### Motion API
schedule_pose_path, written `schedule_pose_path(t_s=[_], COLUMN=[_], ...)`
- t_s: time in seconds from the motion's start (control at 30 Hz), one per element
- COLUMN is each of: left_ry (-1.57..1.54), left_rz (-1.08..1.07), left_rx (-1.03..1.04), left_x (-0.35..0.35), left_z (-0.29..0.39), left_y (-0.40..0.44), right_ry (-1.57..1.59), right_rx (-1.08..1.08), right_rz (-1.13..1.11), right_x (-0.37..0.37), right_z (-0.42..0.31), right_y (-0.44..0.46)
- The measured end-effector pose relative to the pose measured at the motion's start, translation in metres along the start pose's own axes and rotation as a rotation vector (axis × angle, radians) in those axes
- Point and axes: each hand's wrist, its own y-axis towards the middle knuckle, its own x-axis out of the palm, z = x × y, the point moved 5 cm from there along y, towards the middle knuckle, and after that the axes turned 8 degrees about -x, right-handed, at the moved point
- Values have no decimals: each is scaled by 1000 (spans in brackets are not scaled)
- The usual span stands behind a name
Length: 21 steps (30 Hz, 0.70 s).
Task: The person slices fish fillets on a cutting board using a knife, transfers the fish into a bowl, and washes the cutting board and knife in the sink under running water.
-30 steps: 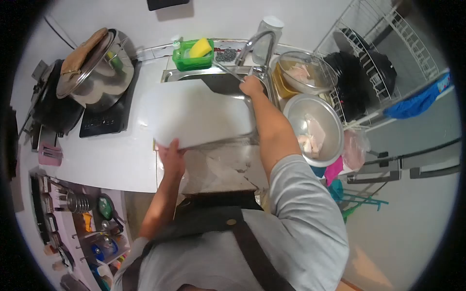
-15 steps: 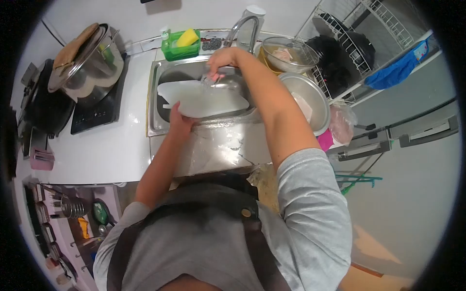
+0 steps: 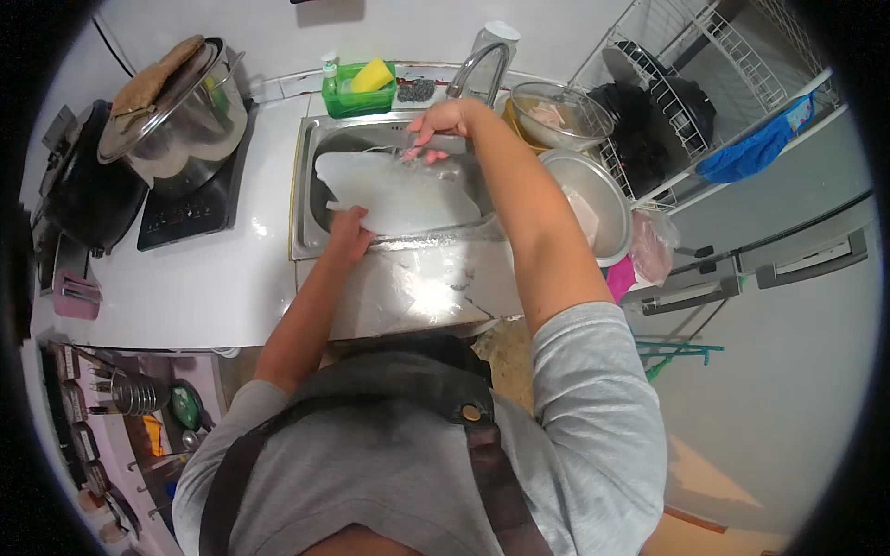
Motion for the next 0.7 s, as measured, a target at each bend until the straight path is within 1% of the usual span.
schedule_pose_path(t_s=[0.03,0.1,0.13,0.17,0.23,0.27,0.3,0.37,0.4,0.47,0.5,0.57,0.6,0.63,0.7], left_ry=[25,80,134,136,231,236,247,268,268,271,287,306,323,340,361], left_rz=[-52,-60,-73,-80,-98,-104,-97,-99,-83,-67,-105,-142,-109,-78,-43], left_rx=[-5,5,22,18,47,42,34,26,19,9,17,22,18,14,16], left_x=[8,17,26,38,59,63,68,78,81,81,81,81,81,81,80], left_z=[-1,0,3,7,14,14,15,17,17,16,14,14,14,15,19], left_y=[-7,-8,-7,-11,-19,-17,-16,-15,-16,-13,-13,-14,-15,-13,-5], right_ry=[6,-204,-92,-89,408,431,436,631,636,720,729,573,588,589,515], right_rx=[5,262,176,178,-145,-169,-172,-258,-264,-395,-395,-344,-316,-318,-304], right_rz=[-2,327,311,318,322,281,289,378,386,230,233,328,453,456,578], right_x=[-2,-39,-43,-35,-17,-18,-15,-20,-20,-12,-12,-28,-35,-34,-36], right_z=[5,30,33,28,11,7,4,5,2,-8,-5,11,23,26,34], right_y=[2,4,7,0,-1,2,7,22,26,33,31,31,28,25,15])
